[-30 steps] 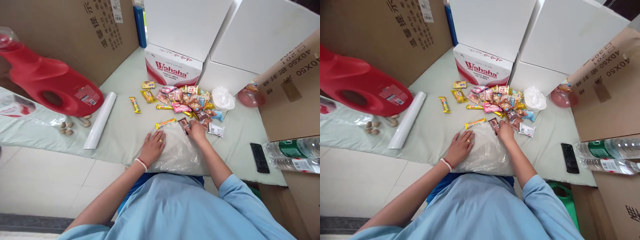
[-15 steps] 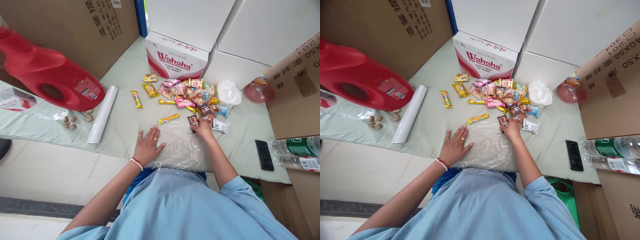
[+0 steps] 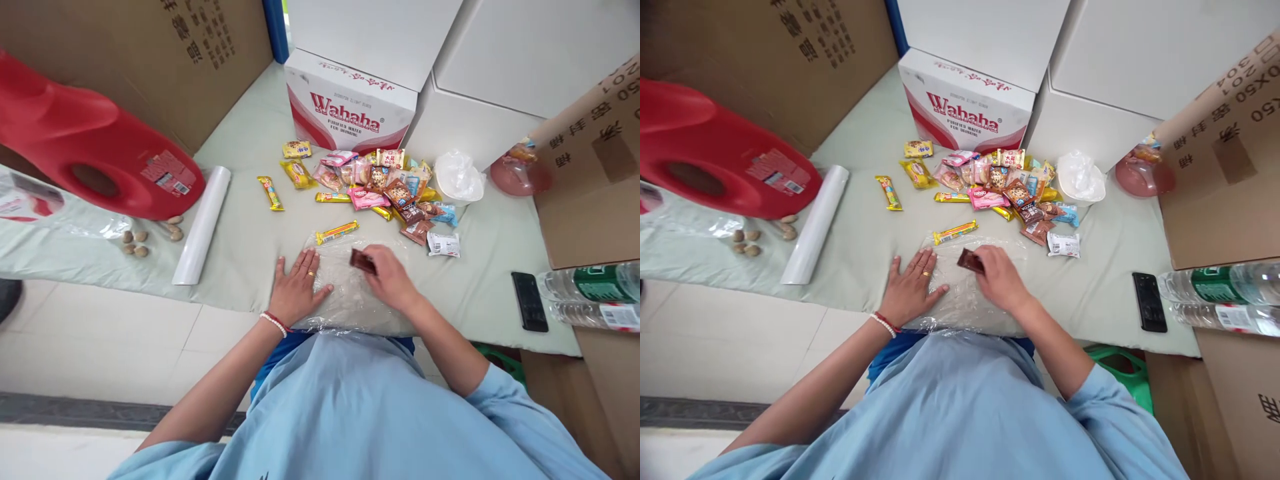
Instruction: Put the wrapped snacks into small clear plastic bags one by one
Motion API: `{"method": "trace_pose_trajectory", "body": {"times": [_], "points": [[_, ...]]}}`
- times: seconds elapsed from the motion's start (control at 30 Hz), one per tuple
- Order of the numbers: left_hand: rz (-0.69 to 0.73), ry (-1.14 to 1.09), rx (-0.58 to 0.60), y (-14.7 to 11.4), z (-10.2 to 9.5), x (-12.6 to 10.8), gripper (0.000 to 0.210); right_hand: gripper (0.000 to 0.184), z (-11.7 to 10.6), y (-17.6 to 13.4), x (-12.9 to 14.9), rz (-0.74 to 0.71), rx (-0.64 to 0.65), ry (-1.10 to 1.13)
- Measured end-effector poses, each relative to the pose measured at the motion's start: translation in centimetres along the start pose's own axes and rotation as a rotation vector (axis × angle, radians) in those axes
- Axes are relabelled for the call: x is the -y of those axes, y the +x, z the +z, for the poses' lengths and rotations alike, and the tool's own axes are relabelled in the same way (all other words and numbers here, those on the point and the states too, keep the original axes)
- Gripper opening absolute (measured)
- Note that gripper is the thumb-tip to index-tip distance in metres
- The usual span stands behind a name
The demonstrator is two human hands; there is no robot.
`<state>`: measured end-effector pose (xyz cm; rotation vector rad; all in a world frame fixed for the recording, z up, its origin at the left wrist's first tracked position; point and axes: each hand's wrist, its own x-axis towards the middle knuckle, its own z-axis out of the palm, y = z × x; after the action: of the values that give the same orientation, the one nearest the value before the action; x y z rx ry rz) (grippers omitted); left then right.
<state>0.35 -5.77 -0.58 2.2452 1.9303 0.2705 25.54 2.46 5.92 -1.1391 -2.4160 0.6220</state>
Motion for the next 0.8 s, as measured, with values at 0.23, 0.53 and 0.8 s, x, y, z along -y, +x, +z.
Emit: {"method": "trace_pose_trajectory", "body": {"times": [0.23, 0.53, 0.8], "points": [[-0.013, -0.007, -0.011, -0.2, 0.2, -0.1, 0.077, 0.056, 5.9, -2.0, -0.2, 0.027, 0.093, -0.129], [-0.022, -0.042, -0.035, -1.0, -0.2, 0.3, 0.075, 0.036, 4.9, -3.3, -3.2, -0.07, 0.099, 0.014], [-0.028, -0.053, -0.103, -1.4, 0.0, 0.7, 0.073, 0.036, -0.2, 0.5, -5.8, 0.152, -0.216, -0.097]]}}
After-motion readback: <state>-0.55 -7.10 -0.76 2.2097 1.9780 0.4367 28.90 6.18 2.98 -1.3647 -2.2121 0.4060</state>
